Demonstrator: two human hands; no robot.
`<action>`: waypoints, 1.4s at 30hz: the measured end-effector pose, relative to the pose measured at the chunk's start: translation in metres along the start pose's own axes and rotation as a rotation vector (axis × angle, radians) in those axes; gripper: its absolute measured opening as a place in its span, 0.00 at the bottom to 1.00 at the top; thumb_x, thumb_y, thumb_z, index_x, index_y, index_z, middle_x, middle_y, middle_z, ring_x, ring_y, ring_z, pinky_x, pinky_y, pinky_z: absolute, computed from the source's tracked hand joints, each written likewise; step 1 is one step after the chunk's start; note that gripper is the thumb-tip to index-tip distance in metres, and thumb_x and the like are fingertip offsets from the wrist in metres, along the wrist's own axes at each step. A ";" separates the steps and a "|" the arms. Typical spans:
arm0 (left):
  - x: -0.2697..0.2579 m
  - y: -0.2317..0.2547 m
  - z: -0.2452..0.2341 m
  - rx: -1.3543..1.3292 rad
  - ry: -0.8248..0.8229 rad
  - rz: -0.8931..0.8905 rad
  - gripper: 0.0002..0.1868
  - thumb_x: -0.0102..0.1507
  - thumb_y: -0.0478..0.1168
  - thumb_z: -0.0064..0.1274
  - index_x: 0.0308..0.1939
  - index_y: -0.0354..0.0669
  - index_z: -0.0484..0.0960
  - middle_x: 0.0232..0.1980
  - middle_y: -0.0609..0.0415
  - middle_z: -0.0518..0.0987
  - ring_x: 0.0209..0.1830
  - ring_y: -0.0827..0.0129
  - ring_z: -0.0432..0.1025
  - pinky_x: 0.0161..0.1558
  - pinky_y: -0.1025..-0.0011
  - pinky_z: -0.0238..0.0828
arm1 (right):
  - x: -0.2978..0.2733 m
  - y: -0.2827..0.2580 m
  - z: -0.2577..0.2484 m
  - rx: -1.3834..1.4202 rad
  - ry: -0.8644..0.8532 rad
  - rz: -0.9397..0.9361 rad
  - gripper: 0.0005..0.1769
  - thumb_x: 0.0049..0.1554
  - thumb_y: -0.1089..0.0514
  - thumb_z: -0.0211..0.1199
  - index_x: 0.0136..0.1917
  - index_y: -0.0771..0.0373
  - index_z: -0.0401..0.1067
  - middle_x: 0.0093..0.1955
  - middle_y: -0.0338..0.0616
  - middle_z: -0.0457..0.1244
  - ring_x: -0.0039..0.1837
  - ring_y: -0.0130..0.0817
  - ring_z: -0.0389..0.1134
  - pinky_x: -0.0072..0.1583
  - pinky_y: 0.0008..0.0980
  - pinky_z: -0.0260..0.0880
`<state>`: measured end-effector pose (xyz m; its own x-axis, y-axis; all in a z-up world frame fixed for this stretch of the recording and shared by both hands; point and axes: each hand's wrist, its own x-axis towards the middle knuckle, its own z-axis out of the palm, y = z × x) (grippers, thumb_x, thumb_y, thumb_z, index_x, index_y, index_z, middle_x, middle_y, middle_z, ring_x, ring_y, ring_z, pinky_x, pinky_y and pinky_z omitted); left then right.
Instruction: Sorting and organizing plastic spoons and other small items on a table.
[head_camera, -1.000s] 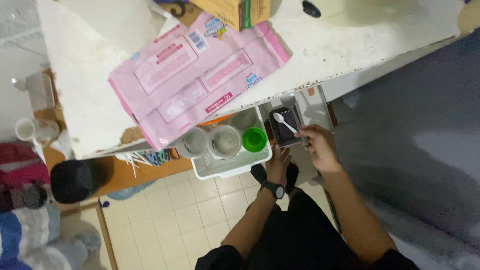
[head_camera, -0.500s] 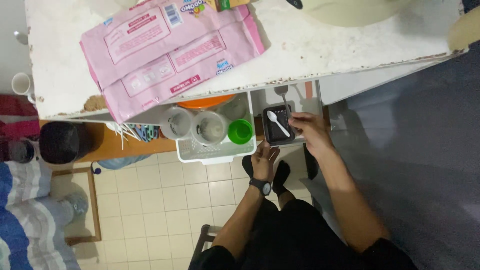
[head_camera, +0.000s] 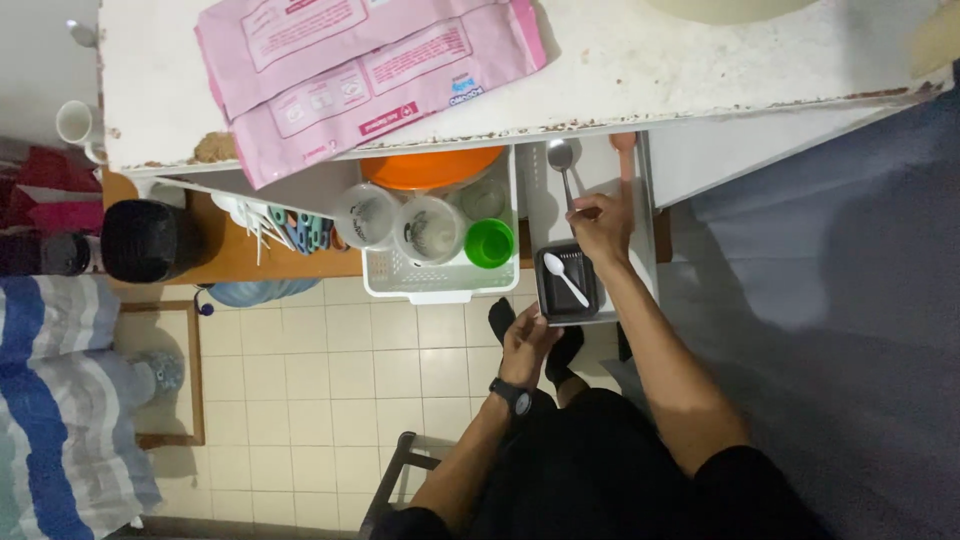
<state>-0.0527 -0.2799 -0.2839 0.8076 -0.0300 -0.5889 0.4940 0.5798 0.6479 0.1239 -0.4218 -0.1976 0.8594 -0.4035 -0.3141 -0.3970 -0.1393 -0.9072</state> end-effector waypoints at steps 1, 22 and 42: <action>0.004 -0.013 -0.013 -0.001 0.002 0.002 0.26 0.68 0.40 0.56 0.68 0.33 0.72 0.51 0.42 0.78 0.53 0.57 0.76 0.61 0.51 0.76 | 0.011 0.027 0.007 0.000 -0.003 -0.001 0.13 0.50 0.67 0.69 0.50 0.61 0.79 0.37 0.45 0.66 0.34 0.30 0.69 0.34 0.24 0.69; -0.017 -0.021 -0.052 0.043 0.008 -0.113 0.21 0.68 0.35 0.54 0.64 0.34 0.75 0.47 0.47 0.74 0.46 0.61 0.78 0.57 0.54 0.80 | -0.013 0.064 0.058 -0.933 0.163 -0.516 0.09 0.57 0.51 0.59 0.38 0.53 0.73 0.33 0.44 0.68 0.40 0.50 0.71 0.50 0.49 0.58; -0.034 0.022 -0.018 -0.001 0.039 -0.166 0.17 0.67 0.34 0.56 0.60 0.35 0.78 0.45 0.46 0.75 0.45 0.63 0.76 0.59 0.51 0.79 | -0.012 0.072 0.061 -0.920 0.175 -0.521 0.08 0.57 0.49 0.64 0.41 0.52 0.72 0.32 0.41 0.65 0.39 0.46 0.69 0.46 0.42 0.58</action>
<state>-0.0748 -0.2521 -0.2586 0.7018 -0.0943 -0.7061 0.6194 0.5705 0.5394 0.1052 -0.3717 -0.2764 0.9639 -0.2115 0.1615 -0.1479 -0.9303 -0.3355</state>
